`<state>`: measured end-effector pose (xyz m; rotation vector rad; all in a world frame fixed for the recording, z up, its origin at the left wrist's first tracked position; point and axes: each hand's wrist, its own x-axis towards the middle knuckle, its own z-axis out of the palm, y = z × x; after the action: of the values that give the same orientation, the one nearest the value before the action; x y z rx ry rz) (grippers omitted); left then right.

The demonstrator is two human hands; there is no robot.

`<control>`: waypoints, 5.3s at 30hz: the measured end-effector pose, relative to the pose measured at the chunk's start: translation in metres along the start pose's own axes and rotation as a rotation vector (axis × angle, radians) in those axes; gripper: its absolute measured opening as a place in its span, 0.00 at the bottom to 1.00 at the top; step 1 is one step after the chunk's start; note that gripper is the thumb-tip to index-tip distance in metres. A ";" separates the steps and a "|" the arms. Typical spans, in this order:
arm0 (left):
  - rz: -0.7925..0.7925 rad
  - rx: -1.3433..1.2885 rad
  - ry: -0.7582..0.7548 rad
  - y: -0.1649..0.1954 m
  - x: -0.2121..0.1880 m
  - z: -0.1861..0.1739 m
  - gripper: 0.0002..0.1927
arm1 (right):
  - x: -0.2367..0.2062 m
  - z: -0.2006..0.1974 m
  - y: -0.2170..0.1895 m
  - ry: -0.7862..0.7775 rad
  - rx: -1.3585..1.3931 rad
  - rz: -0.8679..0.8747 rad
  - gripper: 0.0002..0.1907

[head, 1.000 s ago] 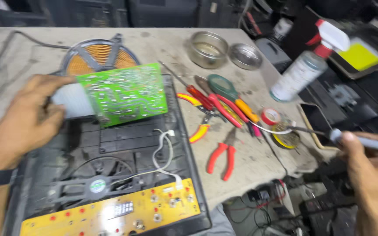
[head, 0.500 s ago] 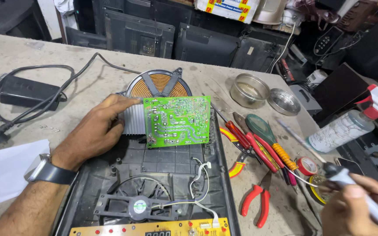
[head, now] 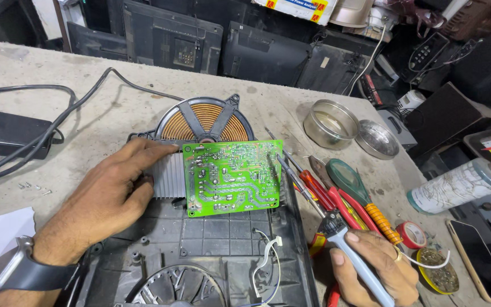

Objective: The person removes a circular copper coil assembly from a disassembled appliance, then flips and inspects a green circuit board with a heatsink. They use a soldering iron to touch several points on the board while holding it steady.

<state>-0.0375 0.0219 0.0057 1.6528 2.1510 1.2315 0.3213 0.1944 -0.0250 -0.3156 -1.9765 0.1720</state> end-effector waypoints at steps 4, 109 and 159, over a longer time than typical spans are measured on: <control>0.034 -0.014 0.012 0.002 0.002 0.000 0.33 | 0.004 0.003 0.006 -0.019 -0.013 -0.033 0.15; 0.016 -0.042 -0.014 -0.002 -0.001 0.001 0.34 | 0.018 0.008 -0.011 -0.105 -0.091 -0.232 0.14; 0.173 0.023 -0.005 0.005 -0.004 0.024 0.33 | -0.047 -0.091 0.003 0.088 -0.312 -0.048 0.13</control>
<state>-0.0190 0.0304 -0.0079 1.8834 2.0633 1.2493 0.4225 0.1815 -0.0291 -0.4678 -1.9201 -0.1807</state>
